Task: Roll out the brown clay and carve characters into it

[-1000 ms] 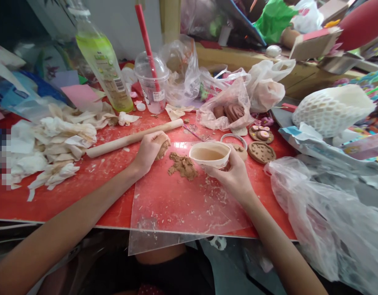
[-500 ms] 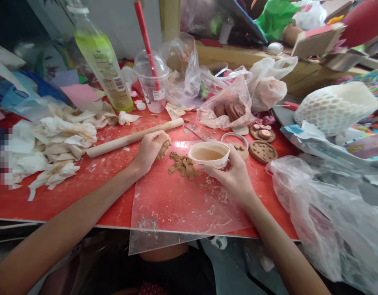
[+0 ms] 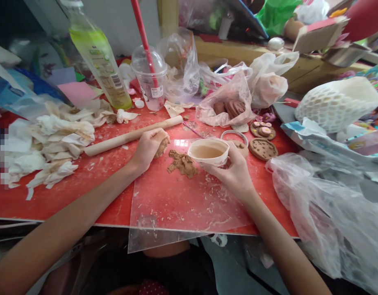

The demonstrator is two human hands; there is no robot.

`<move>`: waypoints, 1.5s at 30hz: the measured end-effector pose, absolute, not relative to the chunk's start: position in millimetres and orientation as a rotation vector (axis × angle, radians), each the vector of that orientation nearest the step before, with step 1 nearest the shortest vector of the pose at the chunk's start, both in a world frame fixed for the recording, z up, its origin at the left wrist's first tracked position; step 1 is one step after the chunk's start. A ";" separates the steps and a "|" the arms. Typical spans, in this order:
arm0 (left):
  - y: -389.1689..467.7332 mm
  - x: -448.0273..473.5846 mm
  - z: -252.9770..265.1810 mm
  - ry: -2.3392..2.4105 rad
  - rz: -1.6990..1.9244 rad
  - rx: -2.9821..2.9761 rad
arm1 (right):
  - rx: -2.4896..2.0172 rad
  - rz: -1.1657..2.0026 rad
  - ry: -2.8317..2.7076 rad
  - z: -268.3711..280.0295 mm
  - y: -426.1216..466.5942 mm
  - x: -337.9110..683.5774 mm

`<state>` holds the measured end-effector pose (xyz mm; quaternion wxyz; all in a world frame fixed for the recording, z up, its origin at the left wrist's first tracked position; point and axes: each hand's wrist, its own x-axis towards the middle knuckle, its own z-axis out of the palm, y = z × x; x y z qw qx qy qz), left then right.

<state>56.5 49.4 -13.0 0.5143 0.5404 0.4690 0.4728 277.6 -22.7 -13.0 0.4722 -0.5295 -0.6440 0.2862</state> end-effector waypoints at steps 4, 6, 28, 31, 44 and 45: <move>48.9 56.8 -12.2 1.131 1.135 1.293 | -1.292 0.682 -1.580 -12.5 -22.6 277.7; 49.0 56.9 -12.3 1.130 1.137 1.295 | -1.300 0.665 -1.596 -13.0 -22.4 278.3; 51.6 55.6 -15.6 1.138 1.134 1.322 | -1.323 0.631 -1.642 -13.0 -23.2 279.7; 51.3 55.5 -15.9 1.135 1.132 1.322 | -1.333 0.616 -1.647 -13.2 -22.8 279.9; 49.3 56.3 -12.2 1.142 1.130 1.308 | -1.351 0.610 -1.657 -13.9 -22.9 281.0; 49.3 56.2 -12.3 1.141 1.130 1.309 | -1.351 0.611 -1.656 -14.1 -22.9 281.2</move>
